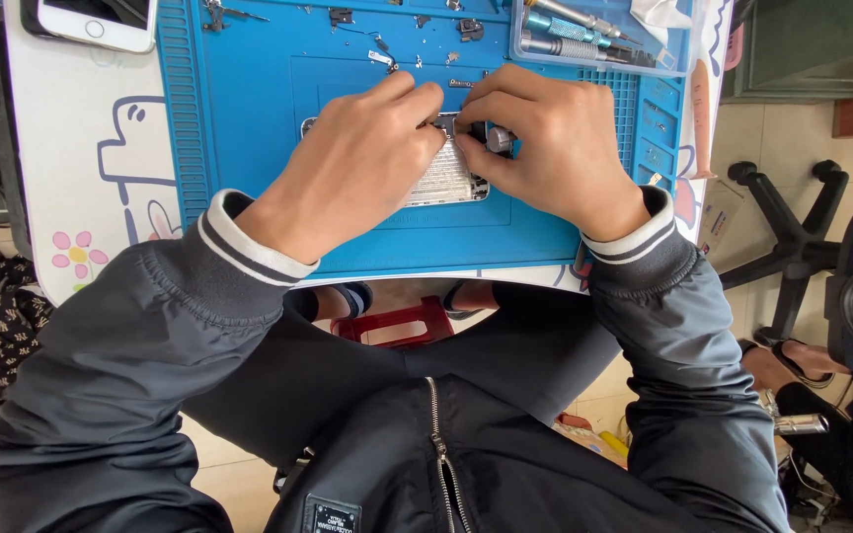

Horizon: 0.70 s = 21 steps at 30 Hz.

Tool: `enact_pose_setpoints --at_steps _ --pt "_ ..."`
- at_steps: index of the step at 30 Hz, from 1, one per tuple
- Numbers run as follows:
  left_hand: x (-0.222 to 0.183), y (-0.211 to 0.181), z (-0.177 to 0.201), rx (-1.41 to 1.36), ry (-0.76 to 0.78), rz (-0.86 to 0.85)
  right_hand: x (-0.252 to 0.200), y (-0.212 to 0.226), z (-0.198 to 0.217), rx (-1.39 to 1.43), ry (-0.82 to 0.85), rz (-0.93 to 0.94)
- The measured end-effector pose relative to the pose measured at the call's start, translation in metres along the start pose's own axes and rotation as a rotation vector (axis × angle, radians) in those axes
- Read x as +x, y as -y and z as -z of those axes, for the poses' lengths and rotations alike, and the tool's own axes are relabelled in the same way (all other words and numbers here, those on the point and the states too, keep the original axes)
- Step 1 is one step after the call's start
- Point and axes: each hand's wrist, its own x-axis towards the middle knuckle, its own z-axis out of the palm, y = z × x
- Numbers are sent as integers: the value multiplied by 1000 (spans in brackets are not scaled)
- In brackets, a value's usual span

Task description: The person uses tweezers to carefully remove small components and connectors from a disassembled mobile phone chassis placed on a blue work mat. They manipulate the internal parts and place removed items onto the mat.

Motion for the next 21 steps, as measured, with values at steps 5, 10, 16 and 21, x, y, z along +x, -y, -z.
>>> enact_pose_setpoints --at_steps 5,10,16,21 --pt "-1 4 -3 12 -12 -6 0 3 -1 -42 -2 -18" --pt "0 -8 -2 125 -47 -2 -1 3 -1 -27 3 -40" --pt "0 -36 7 527 54 -88 -2 0 -2 -10 -18 -68" --pt "-9 -43 8 602 62 -101 -1 -1 0 32 8 -69"
